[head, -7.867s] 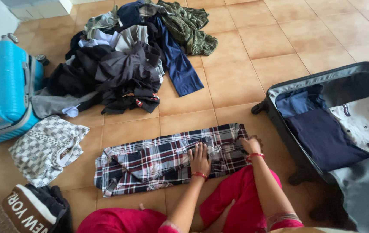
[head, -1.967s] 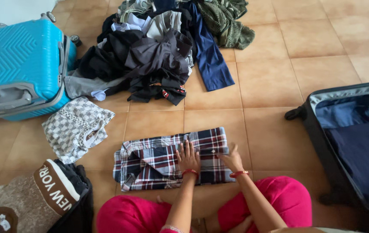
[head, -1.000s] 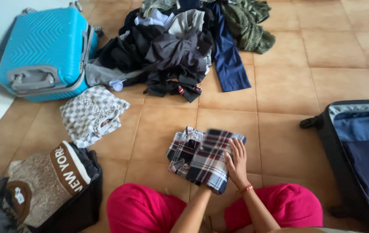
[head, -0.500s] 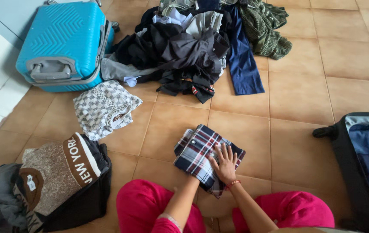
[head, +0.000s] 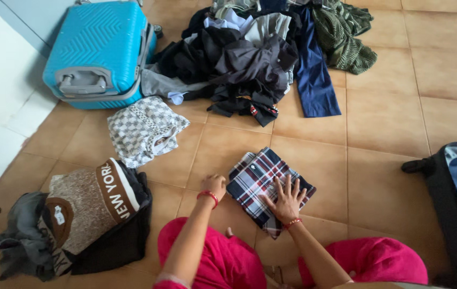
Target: The person sits on the floor and folds a pair of dark trousers and a plaid shirt. They place the folded trousers into an open suitcase, then fold the shirt and place it on top of the trousers in the suitcase.
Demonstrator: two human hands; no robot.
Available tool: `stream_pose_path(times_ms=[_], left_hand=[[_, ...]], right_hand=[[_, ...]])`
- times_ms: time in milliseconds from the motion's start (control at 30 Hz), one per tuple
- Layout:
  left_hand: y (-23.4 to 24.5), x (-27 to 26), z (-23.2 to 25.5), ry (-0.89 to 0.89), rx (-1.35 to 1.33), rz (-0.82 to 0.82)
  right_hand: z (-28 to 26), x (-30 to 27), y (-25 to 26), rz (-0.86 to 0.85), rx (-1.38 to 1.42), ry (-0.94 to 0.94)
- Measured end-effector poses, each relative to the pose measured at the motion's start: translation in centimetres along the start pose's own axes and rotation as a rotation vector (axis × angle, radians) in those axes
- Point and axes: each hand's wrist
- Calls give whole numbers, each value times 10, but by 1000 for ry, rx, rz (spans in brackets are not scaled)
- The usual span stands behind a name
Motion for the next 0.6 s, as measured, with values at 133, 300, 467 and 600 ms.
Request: stream_pose_path(times_ms=[133, 300, 467, 600], left_hand=[[-8, 10, 18, 204, -366, -122], [-14, 13, 26, 163, -403, -25], [-16, 17, 35, 292, -225, -91], [-22, 22, 38, 318, -399, -34]], right_hand=[[1, -2, 4, 32, 6, 6], [2, -11, -4, 104, 36, 17], [3, -11, -4, 58, -58, 20], [-16, -13, 13, 154, -266, 39]])
Point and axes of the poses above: each hand's wrist, its own x-axis towards the middle knuckle, its own y-axis out of the back of the hand, z = x × y, and after that the axes turned 10 degrees about -x, right-handed
